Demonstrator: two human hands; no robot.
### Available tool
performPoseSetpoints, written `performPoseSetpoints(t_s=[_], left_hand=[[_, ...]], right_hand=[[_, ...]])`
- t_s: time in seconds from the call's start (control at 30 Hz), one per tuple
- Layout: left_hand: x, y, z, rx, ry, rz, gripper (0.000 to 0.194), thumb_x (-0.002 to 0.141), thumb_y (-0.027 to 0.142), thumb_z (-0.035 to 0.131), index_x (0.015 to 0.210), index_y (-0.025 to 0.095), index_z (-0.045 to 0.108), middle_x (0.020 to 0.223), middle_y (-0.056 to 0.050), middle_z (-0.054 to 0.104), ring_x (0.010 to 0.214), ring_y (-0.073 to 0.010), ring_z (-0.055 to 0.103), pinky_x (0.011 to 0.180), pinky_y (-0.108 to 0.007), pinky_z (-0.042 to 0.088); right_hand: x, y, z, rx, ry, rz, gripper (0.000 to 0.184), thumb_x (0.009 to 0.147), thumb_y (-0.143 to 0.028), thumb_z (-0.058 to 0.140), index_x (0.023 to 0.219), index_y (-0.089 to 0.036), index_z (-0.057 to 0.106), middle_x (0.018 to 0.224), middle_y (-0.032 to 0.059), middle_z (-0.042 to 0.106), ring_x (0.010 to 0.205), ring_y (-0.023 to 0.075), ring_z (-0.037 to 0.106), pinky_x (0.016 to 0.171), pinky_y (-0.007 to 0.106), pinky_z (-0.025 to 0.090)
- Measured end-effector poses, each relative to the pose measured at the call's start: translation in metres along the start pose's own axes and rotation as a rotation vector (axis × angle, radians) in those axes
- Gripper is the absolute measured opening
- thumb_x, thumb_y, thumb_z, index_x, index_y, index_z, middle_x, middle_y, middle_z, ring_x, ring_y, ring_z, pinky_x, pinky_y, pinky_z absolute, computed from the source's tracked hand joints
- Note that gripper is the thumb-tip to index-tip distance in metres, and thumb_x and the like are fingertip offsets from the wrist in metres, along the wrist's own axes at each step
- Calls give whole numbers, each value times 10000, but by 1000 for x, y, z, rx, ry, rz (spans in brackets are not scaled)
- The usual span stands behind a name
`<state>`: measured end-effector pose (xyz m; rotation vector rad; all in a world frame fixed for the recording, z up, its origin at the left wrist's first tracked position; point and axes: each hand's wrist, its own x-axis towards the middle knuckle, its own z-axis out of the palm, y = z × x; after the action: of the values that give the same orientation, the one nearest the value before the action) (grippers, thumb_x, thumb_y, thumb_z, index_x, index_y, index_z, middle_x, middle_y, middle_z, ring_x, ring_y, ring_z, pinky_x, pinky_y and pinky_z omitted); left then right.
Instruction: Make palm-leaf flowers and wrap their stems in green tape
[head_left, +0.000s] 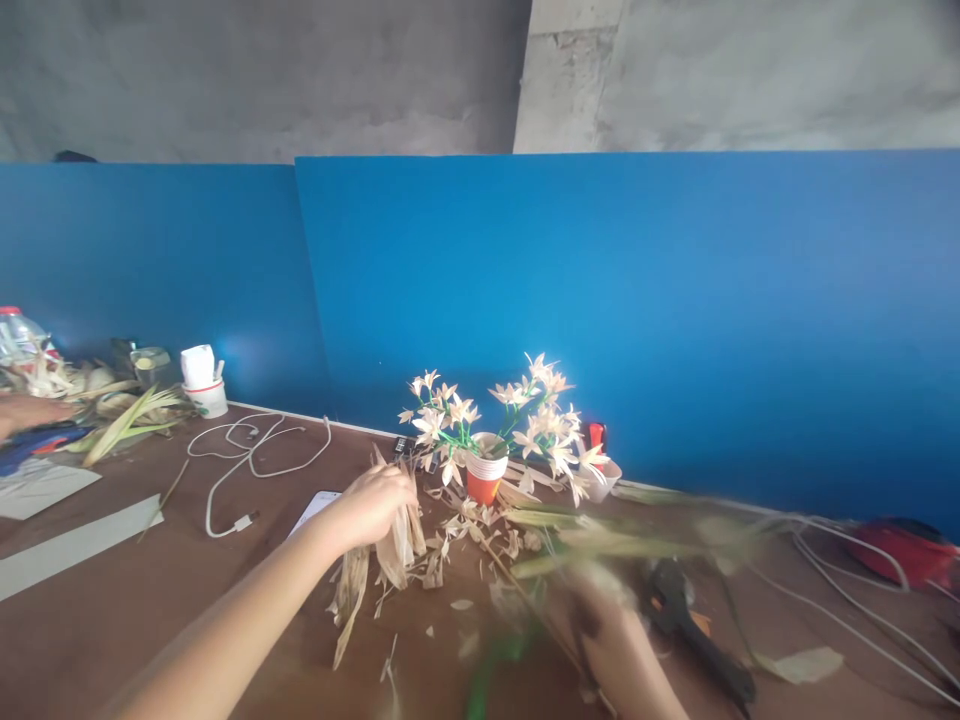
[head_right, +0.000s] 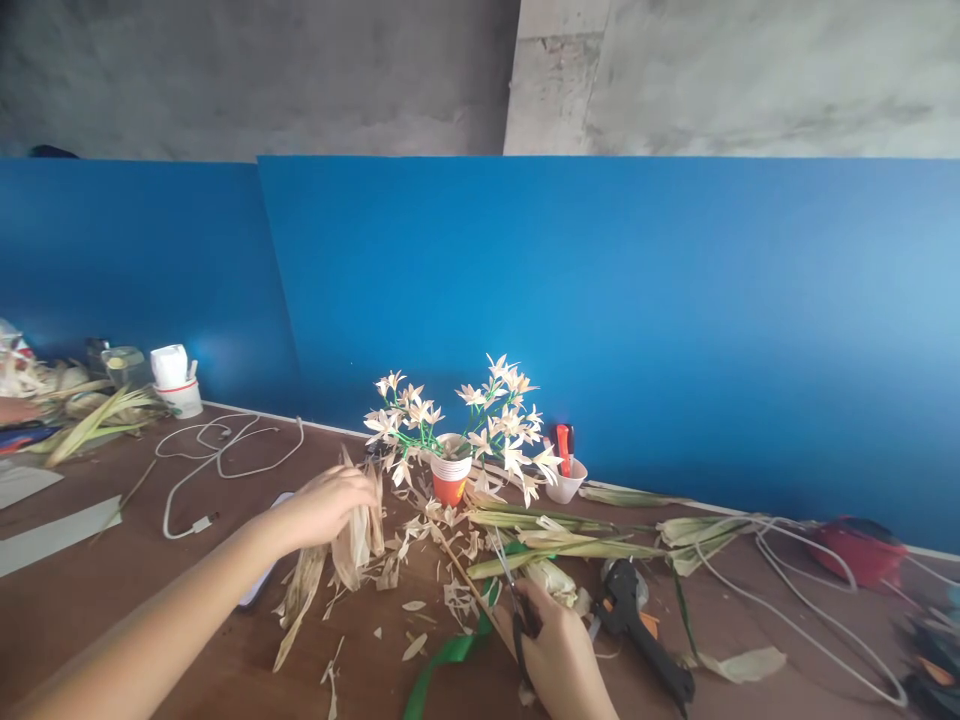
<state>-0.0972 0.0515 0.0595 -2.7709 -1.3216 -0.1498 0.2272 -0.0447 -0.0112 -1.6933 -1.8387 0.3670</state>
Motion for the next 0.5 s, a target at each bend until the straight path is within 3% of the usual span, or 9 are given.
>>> performPoseSetpoints(t_s=[0.13,0.27,0.37,0.5], left_hand=[[-9,10,14,-95,-3,-12,496,600,-82,464,809,296,708,951,19,669,973,-194,570,807,-305,437],[-13,6,21,-89,37,8,463,632,-57,470,772,296,734,1007,5,667,1020,-205,544,864,-335,415],[-17,1,13,-81,49,-24,495,645,-54,457,802,322,738,1055,14,670,1033,-209,539,895,-367,406],[-20,6,-4,-36,138,-30,439,656,-50,458,760,273,736,997,-6,686,1007,-207,543,931,-393,396]], right_hand=[[-2,-8,-2,-49,-24,-7,190,750,-287,518,852,-219,663,722,71,681,766,231,620,676,270,453],[-4,-26,-8,-138,-181,27,171,743,-237,502,850,-223,635,753,58,674,714,205,613,620,256,411],[-4,-39,-10,-218,-320,45,197,695,-203,527,872,-221,613,735,43,670,693,210,609,579,259,372],[0,-49,-8,-277,-389,21,180,663,-218,553,833,-209,613,729,59,681,706,241,620,574,280,359]])
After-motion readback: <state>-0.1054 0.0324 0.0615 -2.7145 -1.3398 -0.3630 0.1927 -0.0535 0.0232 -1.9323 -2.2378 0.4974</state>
